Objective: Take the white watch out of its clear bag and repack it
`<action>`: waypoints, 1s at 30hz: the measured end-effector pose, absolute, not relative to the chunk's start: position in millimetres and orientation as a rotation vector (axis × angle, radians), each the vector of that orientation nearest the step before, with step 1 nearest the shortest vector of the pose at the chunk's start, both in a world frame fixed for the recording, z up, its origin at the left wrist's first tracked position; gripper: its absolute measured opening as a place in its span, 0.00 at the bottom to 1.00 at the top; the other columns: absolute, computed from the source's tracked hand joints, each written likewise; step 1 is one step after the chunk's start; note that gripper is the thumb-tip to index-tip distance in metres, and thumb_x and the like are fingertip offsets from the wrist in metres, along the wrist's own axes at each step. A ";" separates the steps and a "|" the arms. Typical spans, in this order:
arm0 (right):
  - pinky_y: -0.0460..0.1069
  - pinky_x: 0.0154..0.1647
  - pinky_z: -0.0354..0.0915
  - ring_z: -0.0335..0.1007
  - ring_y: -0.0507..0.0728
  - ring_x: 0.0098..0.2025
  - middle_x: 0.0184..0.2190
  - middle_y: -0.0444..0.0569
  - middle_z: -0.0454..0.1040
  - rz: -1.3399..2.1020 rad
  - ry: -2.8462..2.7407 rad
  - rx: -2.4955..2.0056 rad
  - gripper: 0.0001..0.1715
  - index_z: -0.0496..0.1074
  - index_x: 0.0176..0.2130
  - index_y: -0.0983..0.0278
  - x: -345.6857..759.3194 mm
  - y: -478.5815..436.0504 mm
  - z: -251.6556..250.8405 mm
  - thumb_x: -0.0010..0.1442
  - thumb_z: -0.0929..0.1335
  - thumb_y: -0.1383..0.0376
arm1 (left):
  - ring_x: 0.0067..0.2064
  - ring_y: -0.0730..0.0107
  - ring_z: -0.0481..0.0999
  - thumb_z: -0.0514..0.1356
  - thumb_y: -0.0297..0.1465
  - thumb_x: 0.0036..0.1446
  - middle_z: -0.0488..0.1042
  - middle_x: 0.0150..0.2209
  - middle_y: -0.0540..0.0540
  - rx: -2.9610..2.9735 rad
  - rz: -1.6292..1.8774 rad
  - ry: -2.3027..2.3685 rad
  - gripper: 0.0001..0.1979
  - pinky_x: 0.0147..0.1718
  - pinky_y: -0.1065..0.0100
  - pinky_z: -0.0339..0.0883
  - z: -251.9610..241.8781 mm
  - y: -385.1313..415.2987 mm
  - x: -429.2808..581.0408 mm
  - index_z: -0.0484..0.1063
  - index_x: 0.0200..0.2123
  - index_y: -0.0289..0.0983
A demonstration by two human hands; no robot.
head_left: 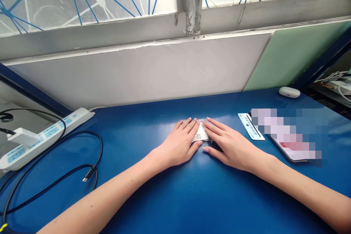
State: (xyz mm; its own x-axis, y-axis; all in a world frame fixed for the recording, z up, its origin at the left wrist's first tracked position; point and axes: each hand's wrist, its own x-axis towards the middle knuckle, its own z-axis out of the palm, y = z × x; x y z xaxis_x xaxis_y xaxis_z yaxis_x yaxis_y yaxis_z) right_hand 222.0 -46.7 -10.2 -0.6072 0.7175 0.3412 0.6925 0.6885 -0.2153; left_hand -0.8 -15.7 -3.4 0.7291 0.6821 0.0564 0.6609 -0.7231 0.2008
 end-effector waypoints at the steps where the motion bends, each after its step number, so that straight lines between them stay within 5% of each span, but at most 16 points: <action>1: 0.65 0.65 0.60 0.52 0.70 0.69 0.64 0.65 0.63 0.104 -2.485 -1.094 0.35 0.60 0.65 0.72 221.2 -46.6 -9.8 0.67 0.64 0.55 | 0.71 0.50 0.48 0.44 0.42 0.70 0.51 0.70 0.35 2.765 0.190 1.083 0.31 0.66 0.48 0.47 -3.2 -15.9 -0.8 0.49 0.69 0.31; 8: 0.65 0.62 0.64 0.59 0.66 0.66 0.59 0.55 0.72 0.296 -2.392 -1.070 0.22 0.69 0.60 0.61 234.6 -29.5 -9.5 0.69 0.62 0.62 | 0.70 0.51 0.50 0.45 0.42 0.71 0.52 0.69 0.33 2.747 0.225 1.089 0.30 0.66 0.49 0.48 -2.1 -16.0 -1.2 0.51 0.68 0.30; 15: 0.65 0.59 0.67 0.68 0.65 0.60 0.56 0.55 0.75 0.224 -2.340 -1.054 0.24 0.69 0.59 0.60 250.3 -14.2 -22.3 0.66 0.61 0.69 | 0.71 0.56 0.49 0.44 0.41 0.72 0.50 0.70 0.37 2.751 0.286 0.961 0.27 0.67 0.50 0.48 -1.7 -15.7 -3.0 0.49 0.69 0.38; 30: 0.59 0.44 0.72 0.73 0.63 0.42 0.36 0.50 0.78 0.042 -2.231 -1.059 0.14 0.80 0.39 0.51 271.6 -12.8 11.6 0.67 0.65 0.60 | 0.71 0.50 0.48 0.48 0.43 0.70 0.48 0.70 0.32 2.617 0.388 1.117 0.30 0.66 0.46 0.51 -2.8 -18.6 -3.4 0.47 0.69 0.36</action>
